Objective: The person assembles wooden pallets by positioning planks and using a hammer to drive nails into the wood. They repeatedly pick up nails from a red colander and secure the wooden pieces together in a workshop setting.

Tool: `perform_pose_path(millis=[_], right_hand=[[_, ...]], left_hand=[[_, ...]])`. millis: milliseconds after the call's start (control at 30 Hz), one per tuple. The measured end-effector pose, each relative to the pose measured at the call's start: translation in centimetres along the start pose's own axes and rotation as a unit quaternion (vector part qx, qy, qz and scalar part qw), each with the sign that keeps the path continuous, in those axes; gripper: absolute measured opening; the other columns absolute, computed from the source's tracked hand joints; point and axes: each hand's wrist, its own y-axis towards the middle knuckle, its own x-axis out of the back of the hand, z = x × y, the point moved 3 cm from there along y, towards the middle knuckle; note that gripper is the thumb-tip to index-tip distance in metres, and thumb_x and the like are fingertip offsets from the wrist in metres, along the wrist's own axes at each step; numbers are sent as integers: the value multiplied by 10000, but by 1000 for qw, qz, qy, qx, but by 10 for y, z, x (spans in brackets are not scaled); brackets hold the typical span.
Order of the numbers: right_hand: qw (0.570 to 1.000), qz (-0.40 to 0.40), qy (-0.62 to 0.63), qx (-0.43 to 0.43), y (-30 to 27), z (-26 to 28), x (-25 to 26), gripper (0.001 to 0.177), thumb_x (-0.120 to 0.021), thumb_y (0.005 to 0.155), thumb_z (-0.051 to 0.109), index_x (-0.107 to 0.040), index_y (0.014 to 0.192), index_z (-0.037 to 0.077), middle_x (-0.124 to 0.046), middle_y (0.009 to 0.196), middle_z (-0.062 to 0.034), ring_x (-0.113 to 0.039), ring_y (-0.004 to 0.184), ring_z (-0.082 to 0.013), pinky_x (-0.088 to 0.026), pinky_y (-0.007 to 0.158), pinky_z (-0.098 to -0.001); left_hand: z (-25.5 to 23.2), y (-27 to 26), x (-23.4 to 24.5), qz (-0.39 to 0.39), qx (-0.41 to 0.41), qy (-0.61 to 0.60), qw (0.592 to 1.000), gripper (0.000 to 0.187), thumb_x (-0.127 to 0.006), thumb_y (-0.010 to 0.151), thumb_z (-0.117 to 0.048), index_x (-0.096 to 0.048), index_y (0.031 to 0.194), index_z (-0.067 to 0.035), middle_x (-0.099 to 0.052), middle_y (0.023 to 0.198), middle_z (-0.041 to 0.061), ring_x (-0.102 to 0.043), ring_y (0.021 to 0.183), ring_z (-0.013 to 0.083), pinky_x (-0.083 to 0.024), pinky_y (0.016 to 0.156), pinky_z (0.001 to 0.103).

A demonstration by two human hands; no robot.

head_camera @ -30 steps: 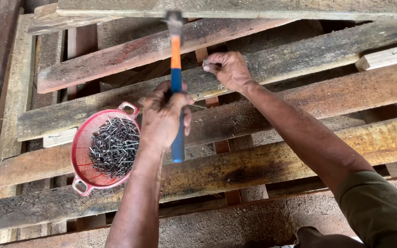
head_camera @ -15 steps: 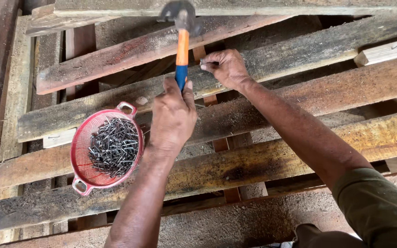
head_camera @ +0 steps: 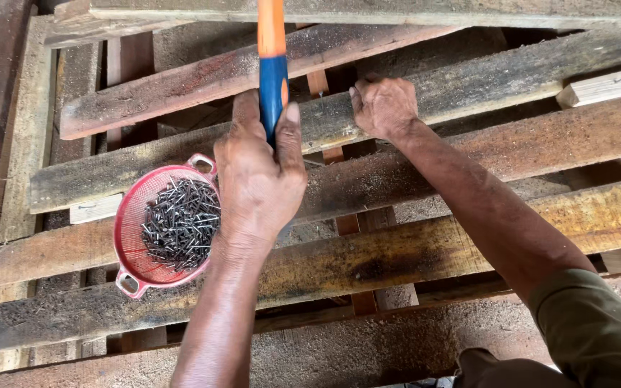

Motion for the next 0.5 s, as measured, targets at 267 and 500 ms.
perform_pose_path(millis=[267,500], right_hand=[[998,46,32,-21,1,2,12,481,-431,1198,471,-825,1059,234,-802,932,61,-743,717,-198,-647,703,-399],[994,-97,32,41,-1,-2,4,385,-571,1193,401,-801,919,260,-734,726,121,-648,550,-8,-562,486,-212]], left_hand=[[31,-7,-54,136,121,-27,983,168,-435,1188,-191,-449,1270,-45,-604,735,36,-525,409,128,-452,256,296],[-14,5,-11,-25,-71,-104,992,109,-402,1207,-139,-351,1190,-44,-470,648,-69,-479,363,63,-447,241,197]])
